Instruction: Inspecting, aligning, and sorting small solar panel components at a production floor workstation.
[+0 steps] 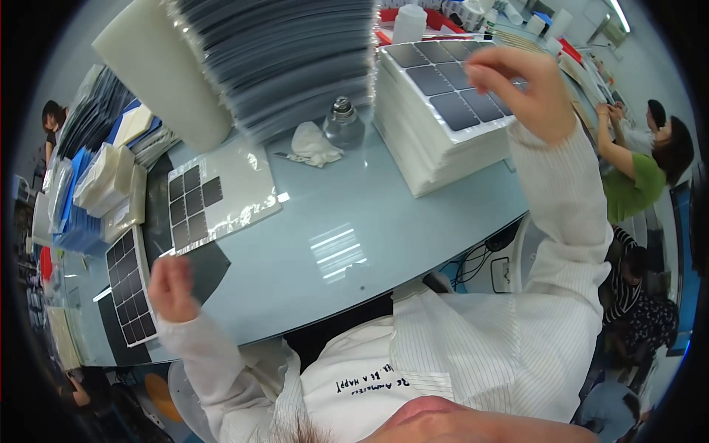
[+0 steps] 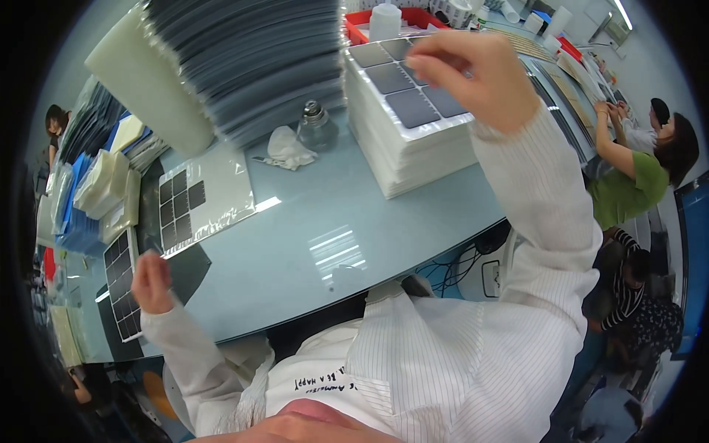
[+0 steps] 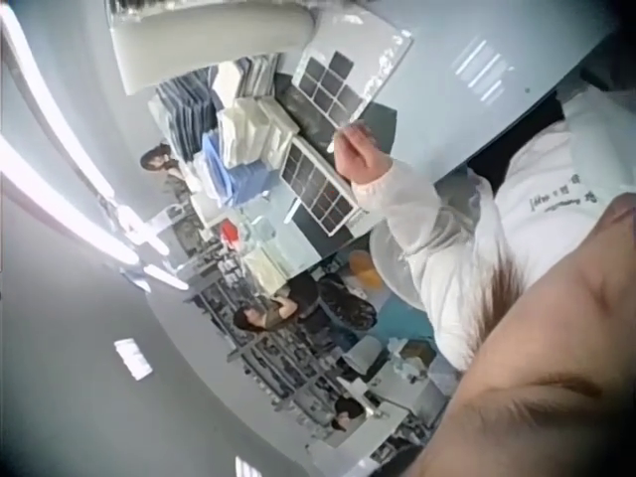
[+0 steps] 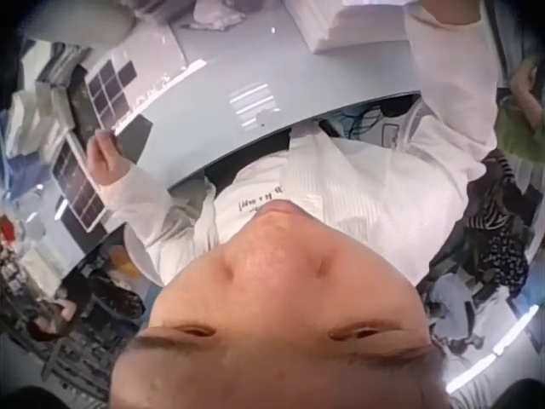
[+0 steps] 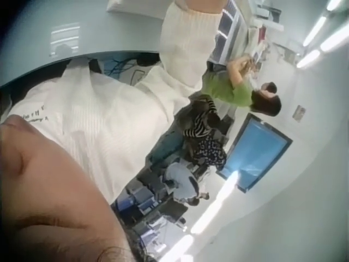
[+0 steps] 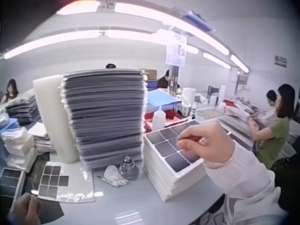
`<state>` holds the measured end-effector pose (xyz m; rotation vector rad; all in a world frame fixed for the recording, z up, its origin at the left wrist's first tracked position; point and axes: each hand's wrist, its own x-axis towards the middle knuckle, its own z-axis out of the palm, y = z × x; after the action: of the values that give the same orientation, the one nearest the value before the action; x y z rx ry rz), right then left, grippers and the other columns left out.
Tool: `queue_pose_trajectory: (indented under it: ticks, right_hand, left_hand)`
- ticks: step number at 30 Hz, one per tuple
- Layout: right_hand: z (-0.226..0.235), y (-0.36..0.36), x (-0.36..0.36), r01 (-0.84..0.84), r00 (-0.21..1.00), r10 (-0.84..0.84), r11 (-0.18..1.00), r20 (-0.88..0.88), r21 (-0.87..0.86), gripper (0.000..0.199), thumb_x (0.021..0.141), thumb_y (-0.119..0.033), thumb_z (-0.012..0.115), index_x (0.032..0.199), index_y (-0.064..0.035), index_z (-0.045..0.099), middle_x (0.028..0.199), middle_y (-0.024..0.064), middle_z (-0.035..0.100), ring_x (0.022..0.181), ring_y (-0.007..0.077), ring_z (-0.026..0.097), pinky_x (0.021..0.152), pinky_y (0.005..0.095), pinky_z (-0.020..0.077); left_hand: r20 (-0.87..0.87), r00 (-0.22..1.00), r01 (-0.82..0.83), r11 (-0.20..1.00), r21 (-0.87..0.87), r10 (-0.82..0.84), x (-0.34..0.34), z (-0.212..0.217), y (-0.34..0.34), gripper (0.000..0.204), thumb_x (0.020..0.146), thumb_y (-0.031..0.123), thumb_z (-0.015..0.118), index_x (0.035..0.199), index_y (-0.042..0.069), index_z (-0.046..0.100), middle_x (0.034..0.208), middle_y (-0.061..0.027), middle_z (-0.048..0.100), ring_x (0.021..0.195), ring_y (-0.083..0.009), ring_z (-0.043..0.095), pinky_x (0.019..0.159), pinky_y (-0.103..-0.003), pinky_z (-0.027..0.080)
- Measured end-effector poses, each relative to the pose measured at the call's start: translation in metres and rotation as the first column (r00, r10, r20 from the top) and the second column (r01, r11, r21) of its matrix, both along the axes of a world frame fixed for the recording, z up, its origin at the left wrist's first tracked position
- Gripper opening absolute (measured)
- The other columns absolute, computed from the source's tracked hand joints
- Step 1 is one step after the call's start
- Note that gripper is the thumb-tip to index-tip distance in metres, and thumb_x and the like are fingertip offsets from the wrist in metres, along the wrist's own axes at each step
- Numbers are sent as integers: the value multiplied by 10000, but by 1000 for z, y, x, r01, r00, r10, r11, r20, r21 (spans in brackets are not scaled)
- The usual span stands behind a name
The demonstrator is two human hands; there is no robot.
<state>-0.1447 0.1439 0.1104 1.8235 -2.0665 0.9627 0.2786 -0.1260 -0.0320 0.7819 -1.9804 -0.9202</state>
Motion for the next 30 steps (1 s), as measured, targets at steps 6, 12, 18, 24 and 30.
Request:
queue_pose_trajectory:
  ticks: [6, 12, 18, 24, 30]
  right_hand:
    - [-3, -78, -52, -252, 956, 276, 947, -102, 200, 169, 892, -187, 659, 951, -33, 699, 837, 49, 692, 727, 130, 640, 656, 235, 497]
    - [-23, -132, -60, -612, 767, 540, 778, 348, 141, 220, 918, -204, 634, 936, 7, 694, 843, 94, 700, 820, 163, 683, 759, 275, 539]
    - [-21, -126, -71, -601, 670, 594, 786, 445, -145, 314, 920, -300, 620, 867, -4, 711, 759, 89, 691, 728, 151, 682, 696, 246, 524]
    - [-20, -122, -77, -444, 441, 565, 813, 698, -377, 480, 953, -445, 535, 782, -21, 682, 639, 71, 634, 585, 132, 629, 521, 210, 435]
    - [-21, -124, -74, -370, 393, 524, 843, 756, -392, 613, 935, -562, 477, 814, 7, 670, 602, 56, 587, 547, 134, 584, 505, 229, 415]
  left_hand:
    - [67, 835, 545, 803, -241, -547, -166, 48, 85, 158, 821, -12, 580, 976, 9, 609, 1030, -134, 636, 900, -274, 597, 739, -328, 478]
    - [44, 725, 622, 626, -470, -687, -246, 53, 116, 387, 746, 3, 636, 1129, 32, 589, 1241, -143, 589, 1008, -337, 549, 845, -392, 467]
    - [83, 754, 590, 618, -520, -651, -265, 36, 124, 504, 672, 13, 655, 1171, 24, 586, 1298, -127, 571, 1016, -323, 551, 828, -375, 466]
    - [170, 752, 612, 578, -540, -637, -283, 43, 119, 407, 858, 219, 549, 1222, 37, 559, 1306, -137, 567, 1112, -340, 511, 935, -383, 393]
    - [120, 703, 637, 544, -546, -701, -311, 33, 103, 549, 972, 499, 345, 1262, 58, 497, 1251, -98, 604, 1181, -344, 478, 994, -452, 308]
